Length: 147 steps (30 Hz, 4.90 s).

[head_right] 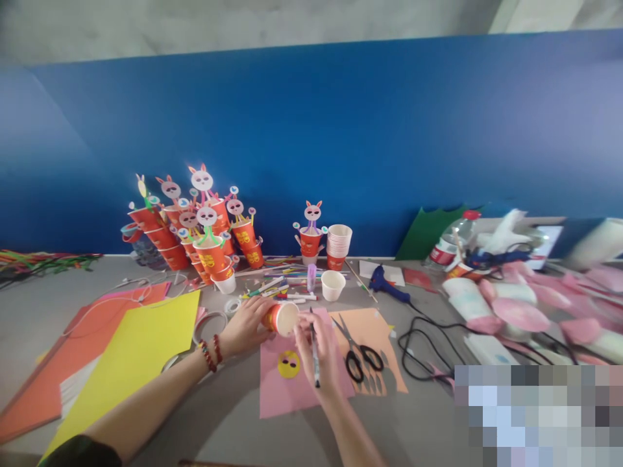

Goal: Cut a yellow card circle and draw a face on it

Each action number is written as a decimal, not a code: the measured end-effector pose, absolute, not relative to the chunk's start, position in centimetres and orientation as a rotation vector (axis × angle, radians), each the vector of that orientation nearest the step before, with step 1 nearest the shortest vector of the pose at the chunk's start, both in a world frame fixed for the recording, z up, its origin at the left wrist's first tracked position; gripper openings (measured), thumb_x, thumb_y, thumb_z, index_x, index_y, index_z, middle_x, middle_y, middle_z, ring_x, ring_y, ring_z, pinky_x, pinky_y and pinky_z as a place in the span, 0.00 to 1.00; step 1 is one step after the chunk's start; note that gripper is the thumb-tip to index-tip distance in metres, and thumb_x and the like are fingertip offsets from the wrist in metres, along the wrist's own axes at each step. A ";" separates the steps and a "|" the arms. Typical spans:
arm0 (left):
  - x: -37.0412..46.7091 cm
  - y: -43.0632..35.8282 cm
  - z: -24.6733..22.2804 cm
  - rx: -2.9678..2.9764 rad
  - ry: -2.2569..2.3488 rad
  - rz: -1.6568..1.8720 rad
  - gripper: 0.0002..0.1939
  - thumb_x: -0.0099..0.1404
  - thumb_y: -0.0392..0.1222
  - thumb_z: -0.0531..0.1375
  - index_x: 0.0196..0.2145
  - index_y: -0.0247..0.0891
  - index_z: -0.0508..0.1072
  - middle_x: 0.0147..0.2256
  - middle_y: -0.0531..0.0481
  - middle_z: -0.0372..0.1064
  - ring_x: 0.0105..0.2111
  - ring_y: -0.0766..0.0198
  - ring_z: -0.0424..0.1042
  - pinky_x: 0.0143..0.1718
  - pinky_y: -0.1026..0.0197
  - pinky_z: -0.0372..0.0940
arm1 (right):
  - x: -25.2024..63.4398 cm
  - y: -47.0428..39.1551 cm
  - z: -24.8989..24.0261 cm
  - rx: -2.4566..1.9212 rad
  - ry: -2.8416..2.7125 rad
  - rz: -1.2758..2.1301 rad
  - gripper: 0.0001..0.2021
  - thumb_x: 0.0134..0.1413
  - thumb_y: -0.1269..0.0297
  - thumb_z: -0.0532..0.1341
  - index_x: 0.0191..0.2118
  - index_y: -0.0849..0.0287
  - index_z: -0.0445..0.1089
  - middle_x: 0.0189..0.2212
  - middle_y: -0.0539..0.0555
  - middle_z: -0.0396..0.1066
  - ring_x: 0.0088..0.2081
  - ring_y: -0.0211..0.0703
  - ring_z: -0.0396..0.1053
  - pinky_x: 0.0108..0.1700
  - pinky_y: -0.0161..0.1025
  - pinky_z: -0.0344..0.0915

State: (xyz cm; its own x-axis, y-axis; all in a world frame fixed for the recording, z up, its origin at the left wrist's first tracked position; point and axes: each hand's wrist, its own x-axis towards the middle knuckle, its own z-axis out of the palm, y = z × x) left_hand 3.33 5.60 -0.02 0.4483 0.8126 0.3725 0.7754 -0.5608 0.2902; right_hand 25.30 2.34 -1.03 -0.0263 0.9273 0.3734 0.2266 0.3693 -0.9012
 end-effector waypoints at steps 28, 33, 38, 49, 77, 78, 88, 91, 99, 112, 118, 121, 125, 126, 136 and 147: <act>-1.1 2.1 -4.2 2.382 1.947 1.059 0.44 0.58 0.47 0.68 0.65 0.34 0.51 0.52 0.34 0.69 0.52 0.41 0.70 0.54 0.40 0.65 | 24.2 2.0 -1.1 -1.138 -1.588 1.032 0.17 0.61 0.48 0.59 0.43 0.57 0.70 0.35 0.57 0.76 0.35 0.48 0.76 0.37 0.40 0.73; -1.2 2.2 -4.2 2.362 1.975 1.056 0.45 0.57 0.45 0.67 0.66 0.35 0.51 0.52 0.34 0.69 0.52 0.41 0.70 0.52 0.41 0.66 | 25.0 1.7 0.8 -1.140 -1.831 0.973 0.11 0.64 0.55 0.57 0.44 0.55 0.70 0.38 0.57 0.77 0.38 0.48 0.76 0.41 0.41 0.72; -1.4 2.5 -3.9 2.244 2.055 1.047 0.47 0.57 0.47 0.67 0.67 0.36 0.49 0.55 0.34 0.67 0.54 0.39 0.68 0.54 0.40 0.64 | 26.7 1.1 0.9 -1.126 -2.203 0.820 0.12 0.61 0.64 0.60 0.50 0.52 0.68 0.42 0.55 0.76 0.43 0.50 0.75 0.44 0.43 0.72; -1.8 1.7 -3.0 2.312 1.985 1.208 0.55 0.61 0.56 0.66 0.70 0.31 0.38 0.62 0.27 0.58 0.61 0.37 0.62 0.58 0.37 0.62 | 28.6 2.1 -2.2 -1.004 -2.212 0.835 0.20 0.56 0.70 0.61 0.55 0.54 0.63 0.47 0.59 0.74 0.45 0.49 0.74 0.47 0.46 0.74; 7.3 -0.5 -2.9 2.477 1.221 0.722 0.26 0.62 0.41 0.65 0.56 0.41 0.64 0.52 0.41 0.66 0.51 0.48 0.66 0.53 0.44 0.64 | 29.0 2.6 -3.0 -0.949 -2.116 0.915 0.27 0.50 0.80 0.58 0.55 0.55 0.65 0.46 0.56 0.74 0.44 0.46 0.74 0.47 0.42 0.71; 7.3 -0.5 -2.9 2.484 1.221 0.748 0.24 0.63 0.42 0.63 0.56 0.41 0.64 0.52 0.41 0.67 0.51 0.48 0.66 0.53 0.44 0.64 | 29.0 2.5 -2.9 -0.953 -2.111 0.913 0.25 0.51 0.80 0.59 0.55 0.55 0.65 0.46 0.56 0.74 0.45 0.46 0.74 0.48 0.43 0.70; 6.9 -0.5 -2.7 2.511 1.303 0.806 0.20 0.66 0.45 0.61 0.53 0.38 0.65 0.48 0.40 0.69 0.48 0.47 0.69 0.50 0.44 0.66 | 28.9 2.2 -2.6 -0.984 -2.114 0.860 0.17 0.60 0.71 0.60 0.54 0.54 0.67 0.44 0.56 0.76 0.45 0.47 0.74 0.47 0.42 0.70; 7.0 -0.6 -2.6 2.525 1.346 0.748 0.20 0.66 0.45 0.62 0.53 0.38 0.65 0.49 0.40 0.69 0.48 0.47 0.69 0.49 0.44 0.67 | 29.0 2.3 -2.6 -1.034 -2.064 0.858 0.14 0.67 0.65 0.56 0.56 0.53 0.68 0.45 0.56 0.76 0.45 0.47 0.74 0.48 0.42 0.70; 6.8 -0.4 -2.8 2.517 1.384 0.666 0.22 0.61 0.46 0.66 0.50 0.37 0.67 0.50 0.40 0.68 0.50 0.46 0.67 0.51 0.43 0.67 | 29.1 2.4 -2.8 -1.104 -1.954 0.836 0.16 0.70 0.58 0.52 0.53 0.55 0.72 0.50 0.58 0.75 0.53 0.51 0.72 0.56 0.48 0.68; 6.2 -0.1 -3.0 2.512 1.302 0.761 0.22 0.62 0.46 0.66 0.51 0.38 0.66 0.49 0.40 0.69 0.49 0.47 0.69 0.49 0.44 0.68 | 28.9 1.5 -2.1 -1.069 -1.832 1.033 0.05 0.62 0.65 0.55 0.36 0.57 0.68 0.27 0.49 0.69 0.27 0.38 0.67 0.29 0.33 0.64; 6.0 0.1 -3.2 2.525 1.280 0.752 0.17 0.66 0.45 0.62 0.50 0.40 0.68 0.50 0.41 0.69 0.49 0.49 0.69 0.50 0.46 0.67 | 27.7 1.1 -1.1 -1.075 -1.779 1.280 0.02 0.58 0.69 0.57 0.34 0.56 0.63 0.24 0.46 0.67 0.25 0.36 0.66 0.28 0.32 0.61; 6.1 0.1 -3.0 2.522 1.297 0.733 0.16 0.65 0.44 0.62 0.49 0.39 0.69 0.49 0.40 0.69 0.50 0.48 0.68 0.50 0.46 0.67 | 26.9 1.4 -1.4 -1.083 -1.831 1.194 0.03 0.55 0.68 0.58 0.31 0.56 0.64 0.24 0.46 0.65 0.26 0.37 0.65 0.29 0.33 0.60; 6.1 0.1 -2.7 2.524 1.308 0.666 0.14 0.65 0.42 0.62 0.48 0.38 0.69 0.50 0.41 0.69 0.49 0.48 0.68 0.50 0.46 0.66 | 26.2 1.8 -2.1 -1.052 -1.881 1.081 0.04 0.56 0.67 0.57 0.29 0.55 0.64 0.24 0.47 0.66 0.27 0.39 0.63 0.30 0.34 0.59; 6.1 0.1 -2.6 2.524 1.310 0.646 0.14 0.65 0.43 0.62 0.48 0.38 0.70 0.50 0.41 0.69 0.50 0.48 0.68 0.50 0.46 0.66 | 26.1 1.8 -2.2 -1.044 -1.897 1.082 0.05 0.56 0.67 0.56 0.29 0.55 0.64 0.24 0.47 0.66 0.26 0.39 0.63 0.29 0.35 0.58; 6.0 0.2 -2.2 2.503 1.307 0.576 0.18 0.66 0.47 0.62 0.51 0.39 0.69 0.52 0.40 0.68 0.51 0.47 0.67 0.51 0.44 0.65 | 26.8 1.6 -2.9 -1.038 -1.829 1.105 0.07 0.56 0.69 0.55 0.27 0.56 0.61 0.20 0.45 0.60 0.21 0.36 0.56 0.24 0.33 0.52; 5.9 0.3 -2.3 2.499 1.302 0.550 0.17 0.67 0.46 0.61 0.50 0.38 0.70 0.53 0.40 0.68 0.51 0.47 0.66 0.52 0.44 0.64 | 26.9 1.6 -3.6 -1.037 -1.915 1.081 0.08 0.58 0.70 0.54 0.28 0.56 0.62 0.21 0.46 0.61 0.22 0.36 0.57 0.25 0.34 0.50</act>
